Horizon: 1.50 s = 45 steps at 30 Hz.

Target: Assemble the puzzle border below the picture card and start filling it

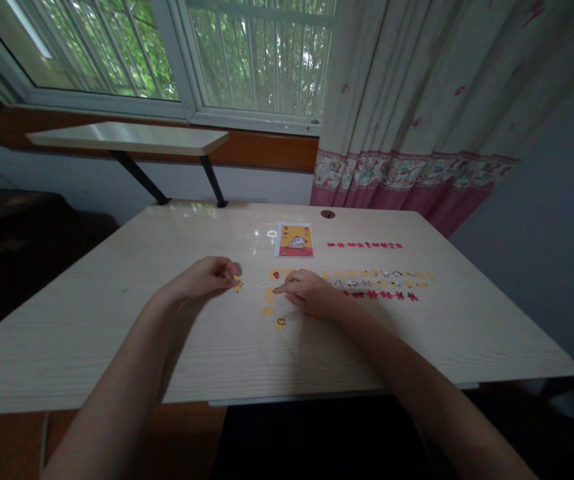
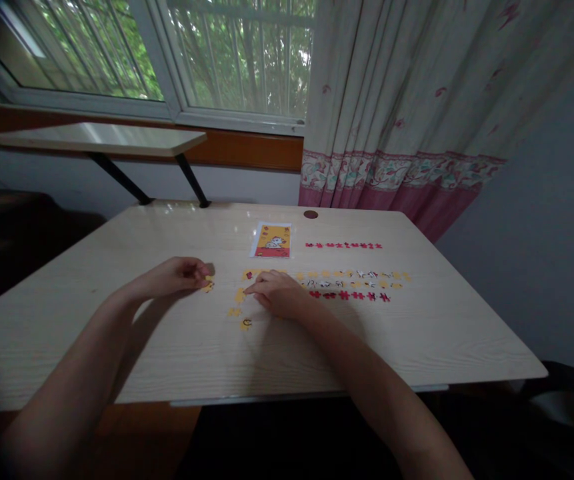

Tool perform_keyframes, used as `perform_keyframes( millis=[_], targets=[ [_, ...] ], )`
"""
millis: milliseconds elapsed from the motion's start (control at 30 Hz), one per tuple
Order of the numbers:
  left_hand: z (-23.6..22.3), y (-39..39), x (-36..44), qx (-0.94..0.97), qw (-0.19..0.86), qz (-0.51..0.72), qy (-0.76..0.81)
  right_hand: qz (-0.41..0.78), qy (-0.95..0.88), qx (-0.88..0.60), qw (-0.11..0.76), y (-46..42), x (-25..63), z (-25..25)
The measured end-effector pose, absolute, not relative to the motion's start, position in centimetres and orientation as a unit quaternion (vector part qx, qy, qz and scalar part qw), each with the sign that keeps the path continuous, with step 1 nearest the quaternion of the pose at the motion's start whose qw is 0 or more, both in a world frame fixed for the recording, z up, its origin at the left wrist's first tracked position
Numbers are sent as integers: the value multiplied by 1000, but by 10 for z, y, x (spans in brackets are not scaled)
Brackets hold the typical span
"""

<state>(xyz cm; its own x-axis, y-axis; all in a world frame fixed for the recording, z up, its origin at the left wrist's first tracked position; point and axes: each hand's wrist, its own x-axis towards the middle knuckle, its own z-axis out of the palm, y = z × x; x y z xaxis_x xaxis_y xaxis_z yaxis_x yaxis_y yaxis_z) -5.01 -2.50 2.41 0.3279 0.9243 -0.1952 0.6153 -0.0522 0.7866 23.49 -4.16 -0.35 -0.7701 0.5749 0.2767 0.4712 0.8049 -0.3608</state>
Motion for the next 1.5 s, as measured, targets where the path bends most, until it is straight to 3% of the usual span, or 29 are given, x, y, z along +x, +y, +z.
perform_keyframes(
  millis=[233, 333, 633, 867, 1000, 1267, 1500],
  targets=[
    [22, -24, -50, 725, 212, 140, 641, 133, -931, -279, 194, -40, 234, -5],
    [20, -23, -50, 738, 191, 109, 639, 135, -930, -280, 198, -41, 234, -4],
    [20, -22, -49, 743, 264, 138, 599, 136, -928, -281, 204, -39, 234, -8],
    [26, -29, -36, 712, 242, 267, 603, 127, -929, -277, 212, -40, 234, -8],
    [38, -40, -13, 661, 313, 354, 584, 127, -929, -284, 202, -40, 233, -8],
    [19, -38, -4, 639, 460, 317, 528, 151, -931, -277, 185, -46, 236, 7],
    [27, -40, -9, 655, 451, 286, 535, 204, -942, -234, 127, -61, 232, 20]
  ],
)
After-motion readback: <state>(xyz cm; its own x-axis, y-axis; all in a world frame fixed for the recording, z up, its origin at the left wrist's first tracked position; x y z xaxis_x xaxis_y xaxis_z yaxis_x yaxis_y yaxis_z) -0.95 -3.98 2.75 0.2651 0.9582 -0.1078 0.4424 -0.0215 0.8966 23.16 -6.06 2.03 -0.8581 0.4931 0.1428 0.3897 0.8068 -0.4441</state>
